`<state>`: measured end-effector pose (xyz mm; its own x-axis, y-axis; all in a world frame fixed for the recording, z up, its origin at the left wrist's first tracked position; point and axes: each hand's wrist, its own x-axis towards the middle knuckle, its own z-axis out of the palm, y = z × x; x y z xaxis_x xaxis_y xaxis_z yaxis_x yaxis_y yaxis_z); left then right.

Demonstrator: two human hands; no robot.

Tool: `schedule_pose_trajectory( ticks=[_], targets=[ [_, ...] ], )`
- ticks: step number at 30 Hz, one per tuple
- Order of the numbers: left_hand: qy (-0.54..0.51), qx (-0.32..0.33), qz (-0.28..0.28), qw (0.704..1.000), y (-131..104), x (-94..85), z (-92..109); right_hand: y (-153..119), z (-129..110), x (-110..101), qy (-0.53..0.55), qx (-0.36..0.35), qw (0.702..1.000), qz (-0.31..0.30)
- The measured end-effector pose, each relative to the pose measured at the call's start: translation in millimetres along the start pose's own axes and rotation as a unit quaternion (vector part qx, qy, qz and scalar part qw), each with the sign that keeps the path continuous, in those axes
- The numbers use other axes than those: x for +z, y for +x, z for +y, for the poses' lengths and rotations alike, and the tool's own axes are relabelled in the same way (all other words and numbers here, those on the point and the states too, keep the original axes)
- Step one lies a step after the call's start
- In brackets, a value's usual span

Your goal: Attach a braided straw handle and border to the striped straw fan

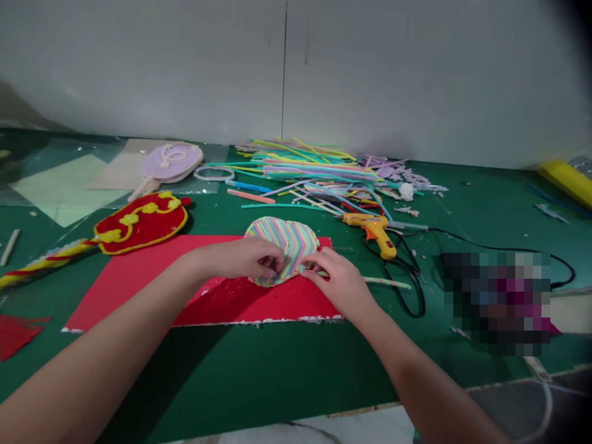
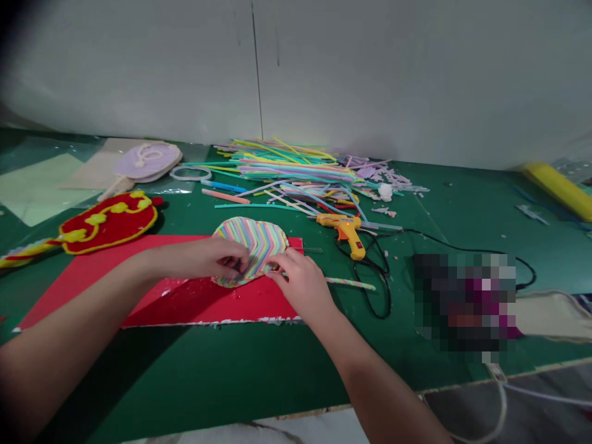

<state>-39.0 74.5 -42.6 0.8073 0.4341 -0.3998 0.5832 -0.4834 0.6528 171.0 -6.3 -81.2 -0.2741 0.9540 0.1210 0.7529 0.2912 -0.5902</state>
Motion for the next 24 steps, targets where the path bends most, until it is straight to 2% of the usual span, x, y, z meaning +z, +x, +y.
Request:
schedule_pose_trajectory(
  ticks=[7, 13, 24],
  targets=[
    [0.014, -0.014, 0.008, 1.000, 3.7, 1.2, -5.1, 0.0, -0.9, -0.2, -0.006, 0.004, 1.000, 0.002],
    [0.016, -0.037, 0.014, 0.999, 2.5, 0.5, -1.9, -0.3, -0.5, 0.2, 0.001, -0.001, 1.000, 0.004],
    [0.016, -0.037, 0.021, 0.999, 2.8, 2.6, -2.0, 0.4, 0.0, 0.0, 0.000, -0.004, 1.000, 0.006]
  ],
)
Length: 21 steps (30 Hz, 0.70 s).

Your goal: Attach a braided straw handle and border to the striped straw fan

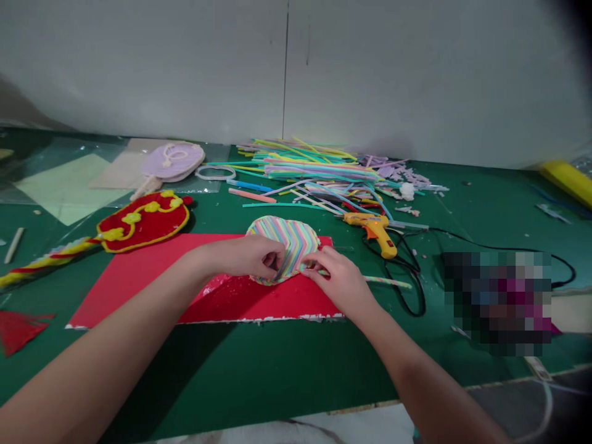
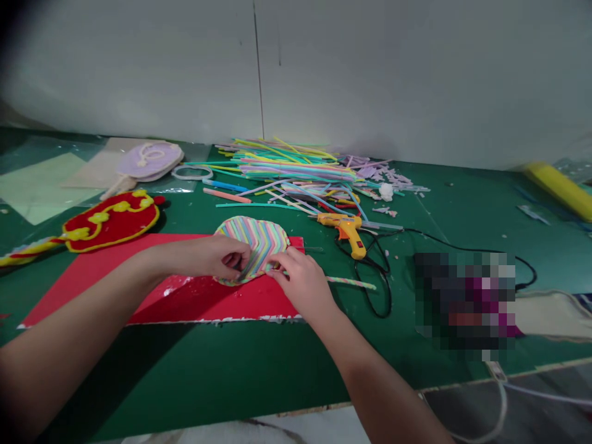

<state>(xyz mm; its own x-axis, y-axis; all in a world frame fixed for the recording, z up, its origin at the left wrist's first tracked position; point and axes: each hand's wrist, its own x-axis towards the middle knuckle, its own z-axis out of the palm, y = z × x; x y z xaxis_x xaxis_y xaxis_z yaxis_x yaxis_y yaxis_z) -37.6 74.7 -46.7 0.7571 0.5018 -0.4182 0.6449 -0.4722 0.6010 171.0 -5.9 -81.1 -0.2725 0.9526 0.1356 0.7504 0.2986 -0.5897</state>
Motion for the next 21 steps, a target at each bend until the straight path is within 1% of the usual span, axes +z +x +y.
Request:
schedule_pose_trajectory(
  ticks=[5, 11, 17, 21],
  targets=[
    [0.006, 0.011, -0.002, 1.000, -0.6, -0.3, -0.4, -0.5, 0.8, 0.8, 0.006, -0.001, 1.000, -0.001],
    [0.008, 0.014, -0.021, 1.000, -2.1, -2.2, 0.2, -0.2, 0.3, 0.0, 0.005, 0.001, 1.000, -0.002],
    [0.033, 0.008, 0.007, 0.999, 0.0, 1.0, 0.9, -0.5, 0.7, 0.8, -0.004, -0.007, 1.000, 0.001],
    [0.026, 0.008, 0.003, 1.000, -0.1, 0.8, 1.4, -0.5, 1.3, 1.1, -0.010, -0.006, 1.000, -0.001]
  ],
)
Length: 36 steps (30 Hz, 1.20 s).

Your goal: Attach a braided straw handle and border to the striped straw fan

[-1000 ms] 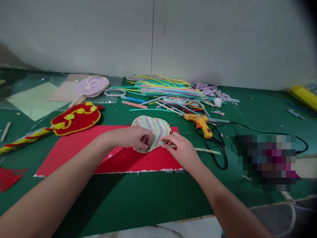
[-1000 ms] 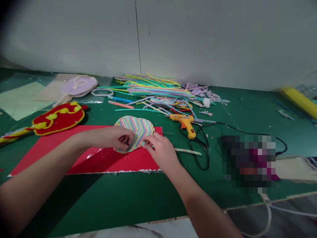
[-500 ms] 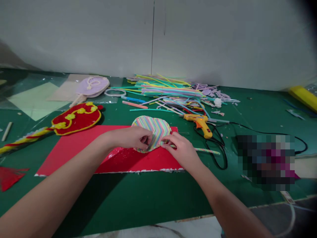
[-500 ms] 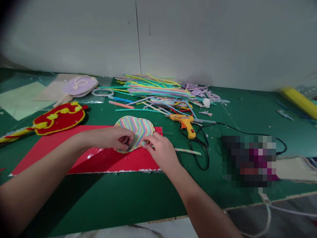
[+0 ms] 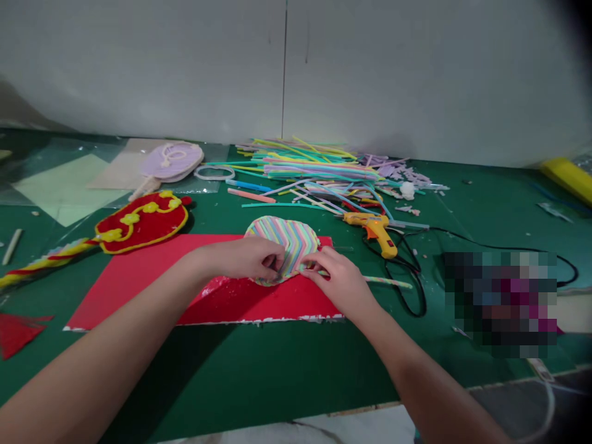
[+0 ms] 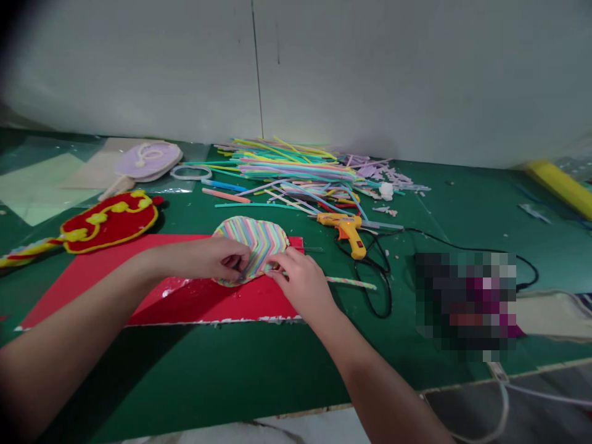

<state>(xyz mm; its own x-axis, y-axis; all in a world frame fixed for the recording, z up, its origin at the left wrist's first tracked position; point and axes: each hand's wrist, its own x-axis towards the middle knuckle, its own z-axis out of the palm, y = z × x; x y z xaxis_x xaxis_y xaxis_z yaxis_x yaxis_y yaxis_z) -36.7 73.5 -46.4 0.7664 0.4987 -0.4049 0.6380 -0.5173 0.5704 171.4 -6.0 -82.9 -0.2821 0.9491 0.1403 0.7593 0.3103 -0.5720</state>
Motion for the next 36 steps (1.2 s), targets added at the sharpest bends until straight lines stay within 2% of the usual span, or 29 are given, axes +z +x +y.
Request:
schedule_pose_trajectory(
  ticks=[5, 10, 13, 21, 36],
  targets=[
    [0.004, 0.002, 0.003, 1.000, 1, 0.5, 0, 0, 0, -1, -0.008, -0.002, 1.000, 0.006],
    [0.048, -0.024, 0.040, 0.998, 5, 5.7, 5, 0, 0, 0, 0.005, 0.001, 1.000, 0.002],
    [0.065, -0.013, 0.053, 0.996, 8, 8.4, 4, 0, 0, 0, 0.010, 0.003, 1.000, 0.001],
    [0.083, -0.015, 0.066, 0.994, 7, 12.1, 2, 0, -1, -1, 0.003, 0.002, 1.000, 0.002],
    [0.084, -0.013, 0.066, 0.994, 5, 8.3, 8, -1, -1, -1, 0.006, 0.007, 1.000, 0.001]
  ],
)
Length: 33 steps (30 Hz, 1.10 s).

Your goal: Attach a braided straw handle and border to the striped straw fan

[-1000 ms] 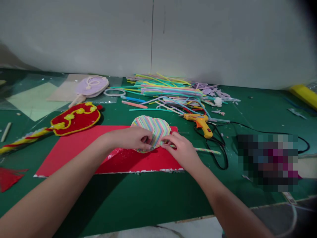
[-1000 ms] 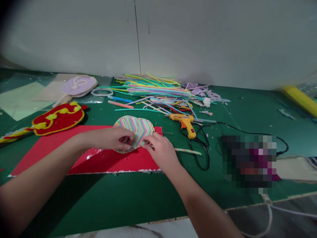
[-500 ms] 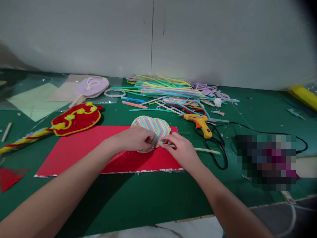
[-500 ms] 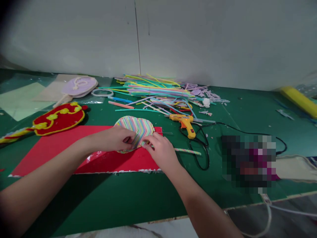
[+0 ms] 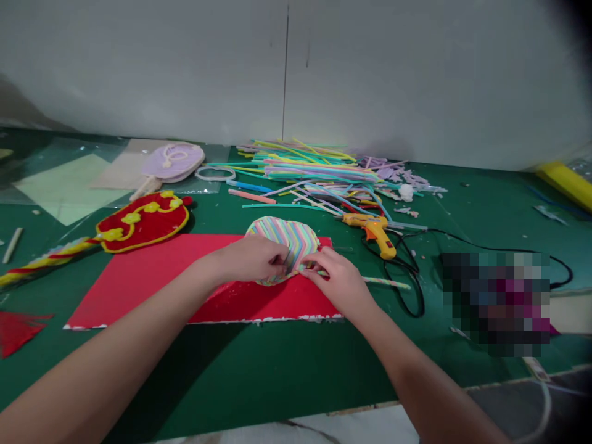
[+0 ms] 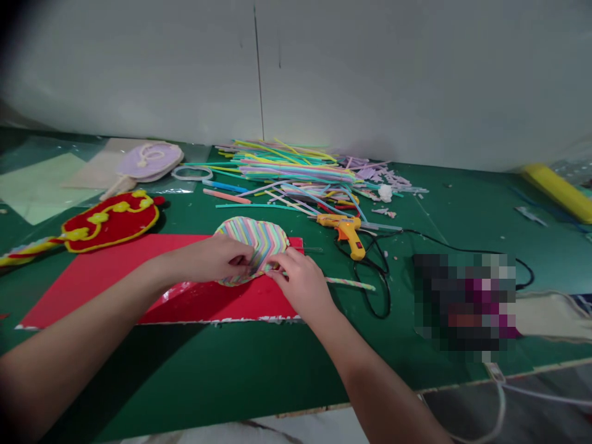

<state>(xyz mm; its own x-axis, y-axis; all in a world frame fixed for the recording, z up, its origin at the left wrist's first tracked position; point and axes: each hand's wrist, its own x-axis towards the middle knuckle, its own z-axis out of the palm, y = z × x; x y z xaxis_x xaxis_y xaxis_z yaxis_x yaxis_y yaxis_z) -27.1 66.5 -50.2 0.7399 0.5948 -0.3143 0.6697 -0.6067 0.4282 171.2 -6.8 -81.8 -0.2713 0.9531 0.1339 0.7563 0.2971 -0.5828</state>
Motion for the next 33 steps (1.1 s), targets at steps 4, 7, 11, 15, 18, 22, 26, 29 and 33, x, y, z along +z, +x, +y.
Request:
schedule_pose_trajectory(
  ticks=[4, 7, 11, 15, 18, 22, 26, 29, 33],
  targets=[
    [0.005, 0.019, 0.005, 1.000, 0, 1.8, -2, 1, -1, 0, -0.010, 0.000, 1.000, 0.003],
    [0.002, 0.023, 0.009, 1.000, -1, 3.4, -3, 2, 1, 1, -0.007, -0.009, 1.000, 0.009],
    [0.002, 0.044, 0.018, 0.999, -2, 3.8, -6, 1, 3, 3, -0.004, -0.008, 1.000, 0.010],
    [-0.029, 0.066, 0.005, 0.997, -1, 2.5, -5, 1, 3, 2, 0.006, -0.004, 1.000, 0.007],
    [-0.058, 0.066, -0.012, 0.996, -1, 1.6, 0, 1, 3, 2, -0.011, -0.003, 1.000, -0.002],
    [-0.043, 0.050, -0.006, 0.998, 0, 1.5, 8, 1, 4, 2, -0.035, -0.007, 0.999, 0.002],
    [-0.020, 0.043, 0.002, 0.999, 1, 2.5, 10, 2, 5, 3, -0.034, -0.009, 0.999, 0.007],
    [-0.023, 0.042, -0.004, 0.999, 2, 2.8, 9, 2, 6, 3, -0.023, -0.003, 1.000, 0.005],
    [-0.030, 0.050, -0.004, 0.998, 2, 3.2, 7, 3, 6, 4, -0.016, 0.003, 1.000, 0.008]
  ],
)
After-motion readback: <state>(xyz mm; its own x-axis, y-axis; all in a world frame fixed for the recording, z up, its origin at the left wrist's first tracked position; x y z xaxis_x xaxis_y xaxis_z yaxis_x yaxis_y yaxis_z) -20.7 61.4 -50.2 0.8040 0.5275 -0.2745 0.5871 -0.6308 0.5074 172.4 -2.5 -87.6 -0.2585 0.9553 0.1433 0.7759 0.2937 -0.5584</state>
